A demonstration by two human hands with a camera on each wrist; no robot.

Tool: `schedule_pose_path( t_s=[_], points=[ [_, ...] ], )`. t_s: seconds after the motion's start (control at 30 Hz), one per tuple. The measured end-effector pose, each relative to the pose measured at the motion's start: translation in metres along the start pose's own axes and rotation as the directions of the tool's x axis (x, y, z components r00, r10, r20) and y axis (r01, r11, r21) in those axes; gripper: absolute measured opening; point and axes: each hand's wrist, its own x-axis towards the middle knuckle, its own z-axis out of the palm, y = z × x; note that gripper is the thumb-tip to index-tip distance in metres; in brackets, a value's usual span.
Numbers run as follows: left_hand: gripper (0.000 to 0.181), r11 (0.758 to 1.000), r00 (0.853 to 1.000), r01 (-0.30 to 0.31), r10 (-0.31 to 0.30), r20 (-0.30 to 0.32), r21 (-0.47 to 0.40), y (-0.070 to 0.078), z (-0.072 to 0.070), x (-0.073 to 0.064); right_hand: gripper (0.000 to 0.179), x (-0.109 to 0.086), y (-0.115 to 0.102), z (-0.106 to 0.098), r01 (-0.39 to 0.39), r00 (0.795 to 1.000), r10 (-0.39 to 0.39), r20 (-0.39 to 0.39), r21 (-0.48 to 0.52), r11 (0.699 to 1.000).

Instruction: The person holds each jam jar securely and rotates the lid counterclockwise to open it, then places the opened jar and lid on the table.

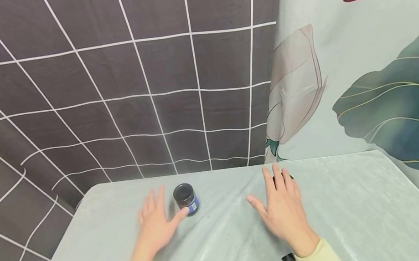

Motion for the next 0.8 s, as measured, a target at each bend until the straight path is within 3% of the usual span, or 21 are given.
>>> schedule_pose_path(
  t_s=[0.3, 0.67, 0.8],
  points=[
    [0.102, 1.000, 1.000, 0.014, -0.014, 0.016, -0.020, -0.002, 0.002, 0.000, 0.076, 0.003, -0.003, 0.000, 0.002, 1.000, -0.002, 0.006, 0.013, 1.000],
    [0.101, 0.998, 0.999, -0.033, 0.033, -0.003, -0.061, -0.003, 0.008, 0.001, 0.076, 0.006, -0.009, 0.006, 0.023, 0.997, -0.023, 0.068, -0.001, 1.000],
    [0.102, 0.997, 0.999, -0.051, 0.052, 0.008, -0.065, -0.005, 0.010, 0.002, 0.076, 0.006, -0.012, 0.009, 0.042, 0.998, -0.042, 0.053, -0.001, 0.999]
  ],
)
